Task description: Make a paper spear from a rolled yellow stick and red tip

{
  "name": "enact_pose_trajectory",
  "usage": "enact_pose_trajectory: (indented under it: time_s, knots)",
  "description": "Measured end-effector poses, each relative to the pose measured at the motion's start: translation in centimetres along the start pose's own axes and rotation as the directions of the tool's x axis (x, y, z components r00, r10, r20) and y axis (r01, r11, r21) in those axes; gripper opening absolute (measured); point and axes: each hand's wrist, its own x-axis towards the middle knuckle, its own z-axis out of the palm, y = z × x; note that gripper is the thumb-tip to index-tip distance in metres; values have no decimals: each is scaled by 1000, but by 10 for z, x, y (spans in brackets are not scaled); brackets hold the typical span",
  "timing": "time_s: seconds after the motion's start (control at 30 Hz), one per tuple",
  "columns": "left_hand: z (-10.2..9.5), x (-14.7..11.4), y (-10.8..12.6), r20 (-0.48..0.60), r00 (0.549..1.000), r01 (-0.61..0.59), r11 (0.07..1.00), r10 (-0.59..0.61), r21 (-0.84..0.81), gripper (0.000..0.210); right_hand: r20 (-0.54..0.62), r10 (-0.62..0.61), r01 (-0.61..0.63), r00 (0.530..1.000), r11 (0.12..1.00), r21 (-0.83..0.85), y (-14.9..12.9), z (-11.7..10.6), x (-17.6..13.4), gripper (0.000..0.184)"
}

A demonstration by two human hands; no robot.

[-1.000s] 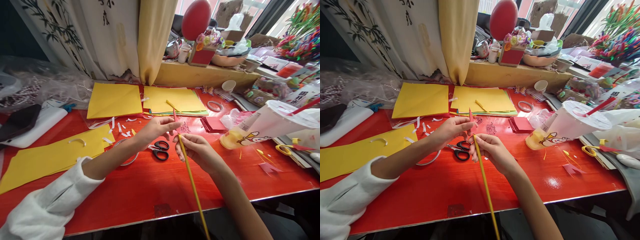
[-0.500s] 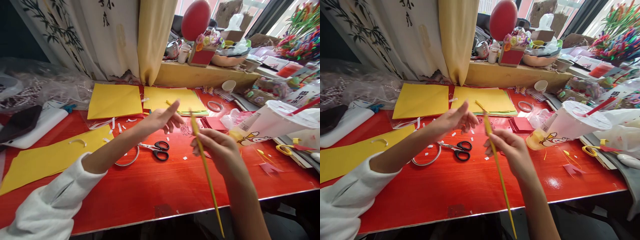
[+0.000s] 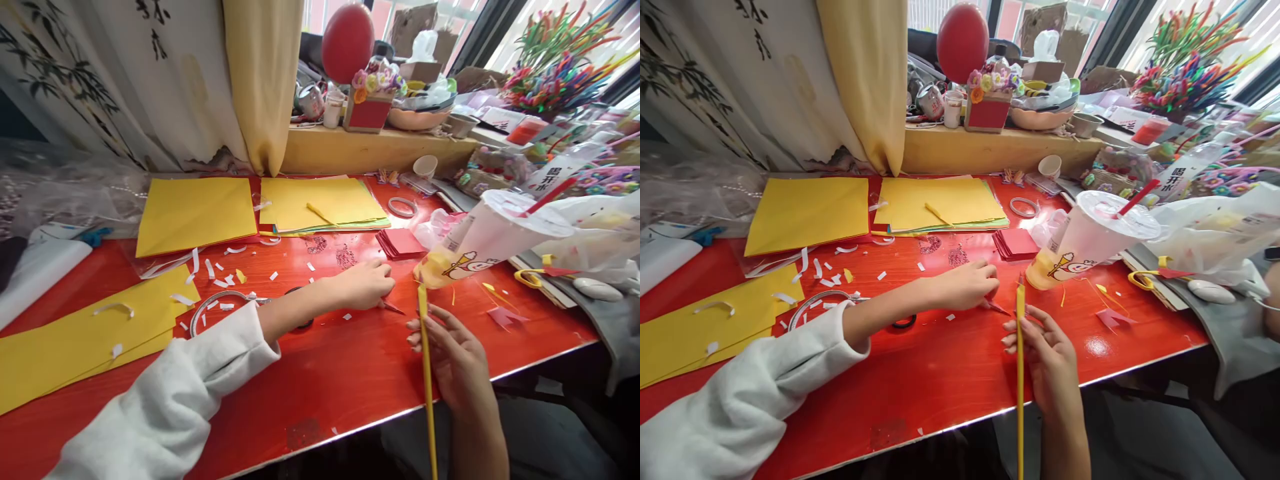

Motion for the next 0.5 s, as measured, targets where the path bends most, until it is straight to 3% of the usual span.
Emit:
enact_pose_trajectory:
  time_s: [0.1, 0.2, 0.27, 0.33, 0.4, 0.5]
  knots:
    - [-11, -8, -4, 5, 996, 84, 995, -84, -54, 9, 23, -14, 14, 1000, 1000, 9, 2, 9, -2, 30]
    - [-26, -31, -4, -38, 978, 200, 971, -207, -133, 22, 55, -23, 24, 998, 1000, -11, -1, 20, -7, 32]
    - [-37, -52, -2, -80, 945, 278, 905, -318, -321, 29, 154, 16, -8, 988, 999, -52, -5, 31, -9, 38]
    - [-48, -72, 2, -153, 913, 259, 829, -377, -496, 32, 261, 43, -17, 964, 995, -102, -11, 46, -8, 40]
    - [-59, -90, 4, -257, 889, 179, 803, -380, -568, 35, 336, 2, 44, 942, 991, -127, -19, 62, -3, 38]
    - [-72, -109, 4, -355, 800, 188, 764, -484, -617, 36, 448, -40, 124, 893, 980, -159, -33, 89, 12, 40]
